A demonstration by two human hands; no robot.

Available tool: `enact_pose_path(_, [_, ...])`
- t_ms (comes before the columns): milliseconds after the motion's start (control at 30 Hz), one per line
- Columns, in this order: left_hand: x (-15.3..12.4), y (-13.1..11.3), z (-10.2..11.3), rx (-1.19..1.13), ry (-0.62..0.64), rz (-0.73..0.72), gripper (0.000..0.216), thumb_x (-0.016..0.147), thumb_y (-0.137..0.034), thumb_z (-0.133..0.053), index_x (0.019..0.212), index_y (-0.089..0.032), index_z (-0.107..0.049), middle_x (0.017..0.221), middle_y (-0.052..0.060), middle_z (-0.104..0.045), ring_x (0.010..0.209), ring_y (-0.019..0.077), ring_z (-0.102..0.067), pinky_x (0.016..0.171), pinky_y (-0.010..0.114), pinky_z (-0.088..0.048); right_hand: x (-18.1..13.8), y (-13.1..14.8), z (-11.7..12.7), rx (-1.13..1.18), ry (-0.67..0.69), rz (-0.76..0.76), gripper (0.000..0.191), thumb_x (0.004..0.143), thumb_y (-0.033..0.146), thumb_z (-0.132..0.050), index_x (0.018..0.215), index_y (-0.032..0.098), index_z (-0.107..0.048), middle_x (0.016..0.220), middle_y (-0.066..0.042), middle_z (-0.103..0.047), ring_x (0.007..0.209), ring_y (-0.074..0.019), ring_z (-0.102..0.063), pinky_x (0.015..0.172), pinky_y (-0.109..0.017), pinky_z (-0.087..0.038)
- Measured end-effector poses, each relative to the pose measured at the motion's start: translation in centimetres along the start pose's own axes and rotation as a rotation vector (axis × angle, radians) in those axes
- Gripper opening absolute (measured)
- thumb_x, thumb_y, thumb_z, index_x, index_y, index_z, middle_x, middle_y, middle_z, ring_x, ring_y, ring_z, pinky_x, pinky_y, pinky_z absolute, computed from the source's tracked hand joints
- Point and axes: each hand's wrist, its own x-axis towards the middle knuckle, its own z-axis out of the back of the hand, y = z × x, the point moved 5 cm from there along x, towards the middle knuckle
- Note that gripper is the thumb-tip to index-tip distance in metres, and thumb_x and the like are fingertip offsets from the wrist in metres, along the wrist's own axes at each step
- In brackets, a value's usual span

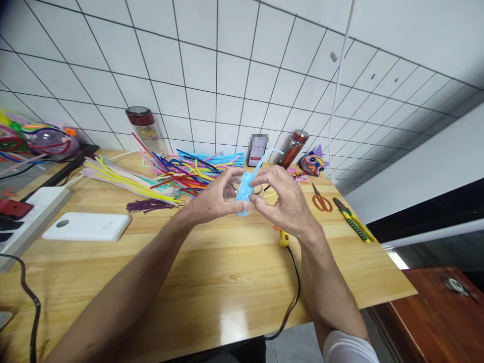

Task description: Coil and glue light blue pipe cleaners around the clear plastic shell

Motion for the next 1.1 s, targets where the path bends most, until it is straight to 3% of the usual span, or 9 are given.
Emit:
enact_pose_path(500, [0.0, 0.2, 0.0, 0.022, -0.014, -0.025, 0.076, 0.080, -0.044, -0.090, 0.147, -0.027, -0.058, 0.159, 0.014, -0.059, 0.143, 0.0366, -0.061, 0.100, 0.046, -0.063, 0.0, -0.3, -0.3, -0.004, 0.012, -0.048, 0.017, 0.094, 0.023, -0.076, 0.108, 0.030, -0.072, 0.110, -0.006, -0.078, 0.104, -0.0291, -0.074, 0.093, -0.048, -0.061])
enact_pose_path(767, [0.0, 0.7, 0.1, 0.027, -0.003, 0.008, 0.079, 0.079, -0.044, -0.089, 0.147, -0.024, -0.054, 0.161, 0.016, -0.058, 0.139, 0.0344, -0.065, 0.107, 0.048, -0.061, -0.1, -1.0, -0.8, 0.030, 0.003, -0.064, 0.015, 0.094, 0.025, -0.078, 0.108, 0.029, -0.075, 0.110, -0.006, -0.078, 0.104, -0.0280, -0.073, 0.093, -0.046, -0.060])
enact_pose_path(900, [0.1, 2.1, 0.0, 0.002, 0.008, 0.103, 0.084, 0.078, -0.047, -0.088, 0.148, -0.021, -0.051, 0.159, 0.018, -0.058, 0.127, 0.0314, -0.070, 0.106, 0.050, -0.061, -0.4, -2.8, -1.1, 0.143, 0.000, -0.211, 0.015, 0.096, 0.038, -0.082, 0.107, 0.029, -0.079, 0.103, -0.005, -0.080, 0.096, -0.0259, -0.073, 0.082, -0.041, -0.058])
enact_pose_path(1100, [-1.9, 3.9, 0.1, 0.030, -0.033, 0.164, 0.079, 0.077, -0.047, -0.089, 0.144, -0.022, -0.055, 0.152, 0.014, -0.063, 0.133, 0.0312, -0.068, 0.114, 0.049, -0.057, -3.7, -5.0, -2.4, 0.324, -0.144, -0.490, 0.028, 0.096, 0.052, -0.080, 0.103, 0.026, -0.080, 0.094, -0.003, -0.079, 0.085, -0.0215, -0.069, 0.078, -0.038, -0.054])
